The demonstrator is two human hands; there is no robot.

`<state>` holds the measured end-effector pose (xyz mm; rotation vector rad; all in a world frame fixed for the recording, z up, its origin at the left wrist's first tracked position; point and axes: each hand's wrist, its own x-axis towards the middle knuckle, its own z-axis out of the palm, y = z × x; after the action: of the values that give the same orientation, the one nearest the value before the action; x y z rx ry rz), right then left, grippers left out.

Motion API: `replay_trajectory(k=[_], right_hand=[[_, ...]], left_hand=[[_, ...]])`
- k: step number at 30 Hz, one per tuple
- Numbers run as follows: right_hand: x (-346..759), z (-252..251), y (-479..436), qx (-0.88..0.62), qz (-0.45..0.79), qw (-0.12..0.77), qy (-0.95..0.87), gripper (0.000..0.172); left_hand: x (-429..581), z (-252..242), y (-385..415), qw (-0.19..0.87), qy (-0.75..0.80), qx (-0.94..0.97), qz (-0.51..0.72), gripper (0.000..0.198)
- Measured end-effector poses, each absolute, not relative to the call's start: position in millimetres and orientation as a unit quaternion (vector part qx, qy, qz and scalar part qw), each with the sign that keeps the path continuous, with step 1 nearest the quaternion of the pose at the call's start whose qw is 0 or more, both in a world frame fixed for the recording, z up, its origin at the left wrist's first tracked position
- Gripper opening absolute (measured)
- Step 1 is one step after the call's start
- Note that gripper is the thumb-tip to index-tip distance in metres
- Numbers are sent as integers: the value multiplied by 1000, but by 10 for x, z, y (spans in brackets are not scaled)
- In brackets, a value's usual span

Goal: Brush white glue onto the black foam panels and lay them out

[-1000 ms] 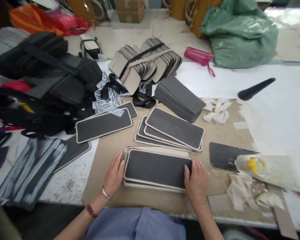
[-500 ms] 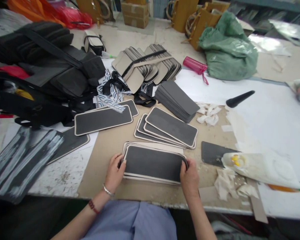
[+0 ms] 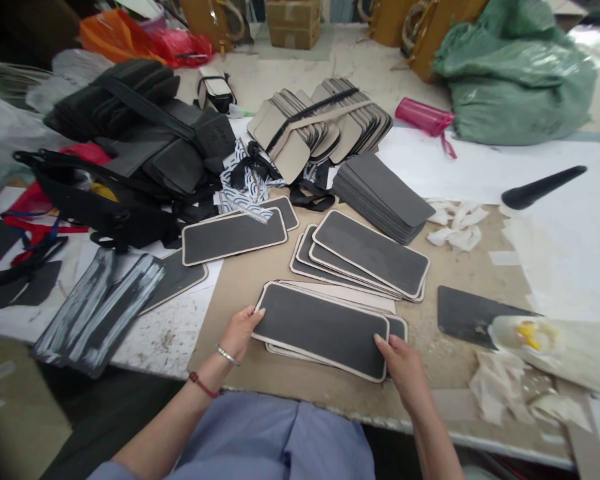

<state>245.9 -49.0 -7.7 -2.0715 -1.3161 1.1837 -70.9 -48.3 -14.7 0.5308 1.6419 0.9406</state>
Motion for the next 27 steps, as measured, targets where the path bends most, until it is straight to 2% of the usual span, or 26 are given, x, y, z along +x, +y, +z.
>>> replay_trajectory(k=[5, 13, 19, 23, 27], right_hand=[[2422, -112, -482, -728, 479, 216, -441, 37], [2425, -208, -517, -746, 447, 220, -442, 36], [2439, -167, -501, -739, 441, 213, -463, 38], [2456, -115, -573, -751, 444, 163, -461, 40], [2401, -105, -667, -766, 480, 115, -412, 33]], left_hand=[[-725, -164, -499, 569, 688, 221, 392, 32], [-738, -192, -503, 581, 679, 213, 395, 29], [-743, -161, -505, 601, 660, 200, 404, 36], [-734, -131, -515, 619, 645, 182, 411, 40], [-729, -111, -520, 627, 642, 143, 418, 43]])
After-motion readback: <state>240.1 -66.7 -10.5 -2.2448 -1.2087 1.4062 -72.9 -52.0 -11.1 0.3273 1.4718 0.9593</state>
